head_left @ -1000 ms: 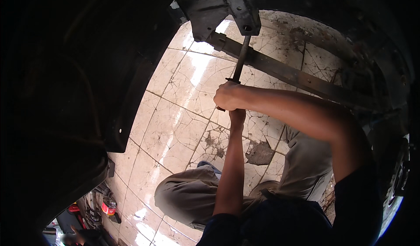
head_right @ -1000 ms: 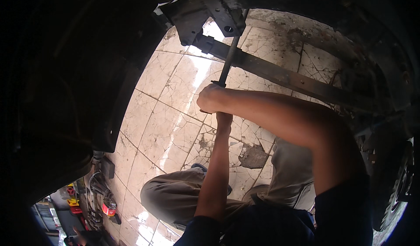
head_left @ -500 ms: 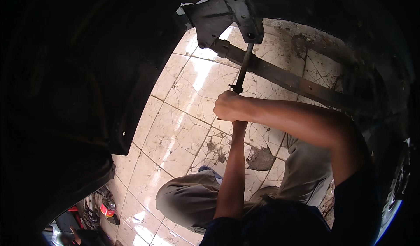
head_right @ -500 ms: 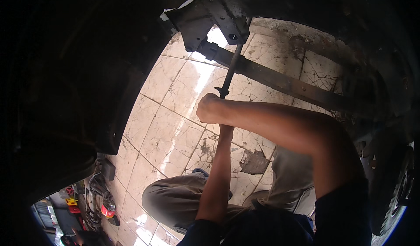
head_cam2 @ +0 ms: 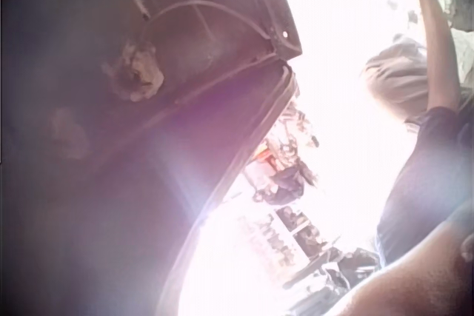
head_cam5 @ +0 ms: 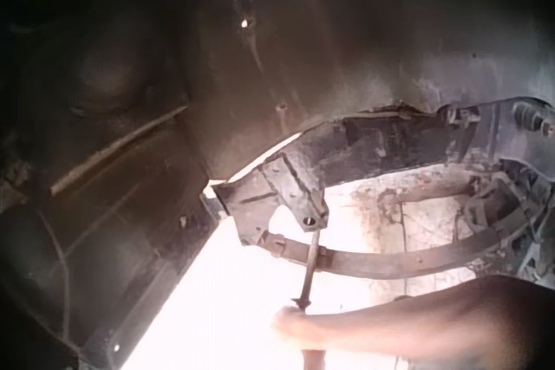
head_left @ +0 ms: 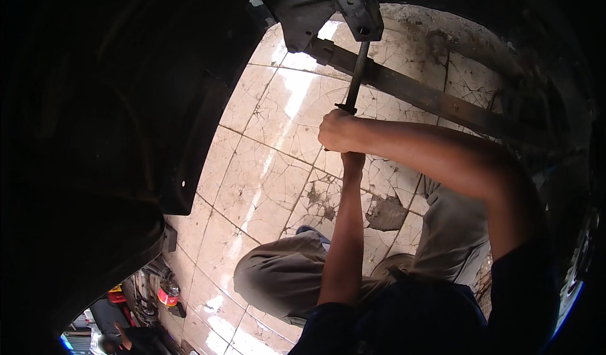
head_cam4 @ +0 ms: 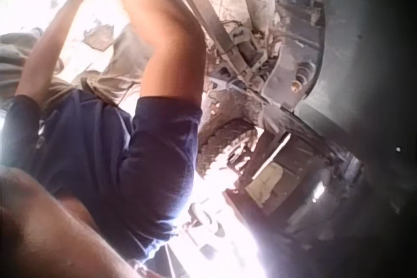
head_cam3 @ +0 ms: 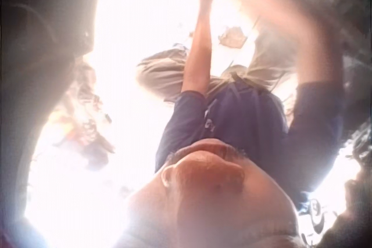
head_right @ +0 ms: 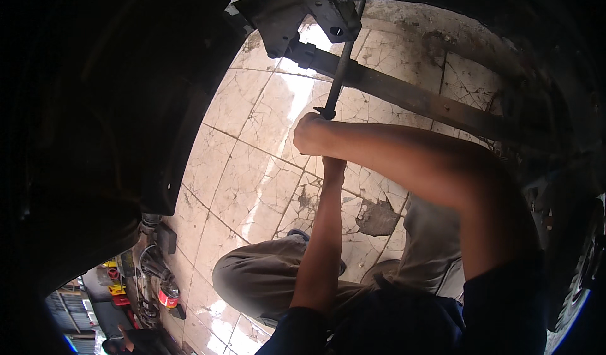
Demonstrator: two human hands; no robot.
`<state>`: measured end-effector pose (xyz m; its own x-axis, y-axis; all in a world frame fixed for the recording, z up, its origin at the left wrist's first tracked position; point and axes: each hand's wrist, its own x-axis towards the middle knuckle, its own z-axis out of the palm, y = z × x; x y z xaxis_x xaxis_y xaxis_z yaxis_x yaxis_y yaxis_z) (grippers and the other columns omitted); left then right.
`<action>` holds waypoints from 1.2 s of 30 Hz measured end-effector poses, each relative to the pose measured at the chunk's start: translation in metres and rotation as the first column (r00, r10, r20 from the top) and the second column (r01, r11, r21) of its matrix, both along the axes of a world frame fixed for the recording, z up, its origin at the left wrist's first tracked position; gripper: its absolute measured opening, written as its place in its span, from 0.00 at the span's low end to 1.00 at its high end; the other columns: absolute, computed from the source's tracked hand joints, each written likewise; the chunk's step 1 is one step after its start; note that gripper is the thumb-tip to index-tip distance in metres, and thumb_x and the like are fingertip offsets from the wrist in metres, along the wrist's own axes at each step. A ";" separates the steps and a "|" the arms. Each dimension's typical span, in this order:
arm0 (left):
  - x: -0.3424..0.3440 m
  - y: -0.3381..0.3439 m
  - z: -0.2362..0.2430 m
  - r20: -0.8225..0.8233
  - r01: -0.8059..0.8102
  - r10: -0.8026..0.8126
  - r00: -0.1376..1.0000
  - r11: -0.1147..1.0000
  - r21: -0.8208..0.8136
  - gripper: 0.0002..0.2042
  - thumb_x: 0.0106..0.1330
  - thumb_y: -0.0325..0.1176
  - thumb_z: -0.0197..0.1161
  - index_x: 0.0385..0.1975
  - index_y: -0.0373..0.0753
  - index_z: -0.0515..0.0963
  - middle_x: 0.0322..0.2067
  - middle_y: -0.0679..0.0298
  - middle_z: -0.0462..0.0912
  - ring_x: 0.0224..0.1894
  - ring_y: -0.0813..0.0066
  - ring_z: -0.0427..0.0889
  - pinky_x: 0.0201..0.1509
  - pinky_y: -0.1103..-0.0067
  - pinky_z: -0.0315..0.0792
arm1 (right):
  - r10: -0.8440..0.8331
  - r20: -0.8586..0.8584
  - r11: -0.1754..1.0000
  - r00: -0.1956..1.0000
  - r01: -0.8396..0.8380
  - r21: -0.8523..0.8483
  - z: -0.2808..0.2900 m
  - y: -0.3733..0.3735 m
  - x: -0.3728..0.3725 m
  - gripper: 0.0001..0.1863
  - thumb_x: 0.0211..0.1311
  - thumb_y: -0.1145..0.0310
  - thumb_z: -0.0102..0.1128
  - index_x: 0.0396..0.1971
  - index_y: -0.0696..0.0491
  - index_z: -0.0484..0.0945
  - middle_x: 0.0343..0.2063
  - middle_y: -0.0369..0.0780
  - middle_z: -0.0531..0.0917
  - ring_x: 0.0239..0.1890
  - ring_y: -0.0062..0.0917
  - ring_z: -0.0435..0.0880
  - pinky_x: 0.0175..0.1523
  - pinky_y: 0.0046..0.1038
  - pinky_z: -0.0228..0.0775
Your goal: The person kneels under a vehicle and uses a long metal bar to apply leverage to a component of the suspension system. The person maintains a steady grip and applies force to the bar throughout the clip.
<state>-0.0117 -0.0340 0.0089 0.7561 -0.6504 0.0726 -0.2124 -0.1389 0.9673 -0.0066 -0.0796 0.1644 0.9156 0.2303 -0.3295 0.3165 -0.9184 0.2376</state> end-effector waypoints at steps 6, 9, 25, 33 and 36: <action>0.002 0.005 0.000 0.002 -0.071 0.071 0.998 0.996 0.063 0.18 0.65 0.34 0.51 0.55 0.42 0.62 0.51 0.59 0.70 0.53 0.72 0.69 0.54 0.74 0.65 | 0.044 0.018 0.993 0.999 -0.045 0.113 0.013 0.002 0.000 0.06 0.43 0.69 0.61 0.23 0.52 0.82 0.26 0.40 0.83 0.30 0.31 0.82 0.28 0.33 0.73; 0.005 0.010 0.001 0.009 -0.083 0.082 0.997 0.994 0.068 0.19 0.65 0.34 0.51 0.55 0.41 0.62 0.51 0.59 0.70 0.53 0.72 0.69 0.54 0.74 0.65 | 0.017 0.020 1.000 1.000 -0.018 0.012 0.000 0.015 -0.001 0.07 0.44 0.66 0.59 0.23 0.52 0.82 0.27 0.41 0.83 0.34 0.31 0.82 0.35 0.36 0.74; 0.001 0.014 0.003 -0.041 -0.091 0.094 0.995 0.994 0.059 0.19 0.64 0.34 0.53 0.54 0.39 0.63 0.52 0.58 0.70 0.53 0.72 0.69 0.53 0.76 0.65 | -0.042 -0.128 0.992 0.991 0.056 0.110 0.023 0.006 0.005 0.09 0.47 0.68 0.56 0.27 0.55 0.82 0.31 0.43 0.83 0.38 0.33 0.81 0.38 0.34 0.75; -0.002 0.013 0.003 -0.057 -0.137 0.134 0.989 0.989 -0.062 0.18 0.65 0.35 0.53 0.53 0.37 0.64 0.47 0.58 0.73 0.48 0.71 0.73 0.49 0.75 0.68 | -0.058 -0.080 0.989 0.995 0.068 0.130 0.007 0.003 0.011 0.07 0.40 0.71 0.62 0.24 0.54 0.82 0.26 0.44 0.82 0.32 0.35 0.81 0.27 0.36 0.72; 0.014 0.031 -0.004 0.010 -0.118 0.119 0.993 0.991 -0.061 0.17 0.64 0.35 0.53 0.51 0.36 0.66 0.46 0.58 0.73 0.47 0.71 0.73 0.47 0.75 0.69 | 0.045 -0.001 0.998 0.999 -0.045 0.034 0.018 0.023 0.012 0.08 0.45 0.70 0.57 0.26 0.55 0.82 0.30 0.43 0.83 0.36 0.34 0.82 0.35 0.35 0.75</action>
<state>0.0026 -0.0035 0.0054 0.8264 -0.5503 0.1198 -0.2110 -0.1052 0.9718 0.0059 -0.0561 0.1826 0.9035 0.2824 -0.3223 0.3580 -0.9108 0.2057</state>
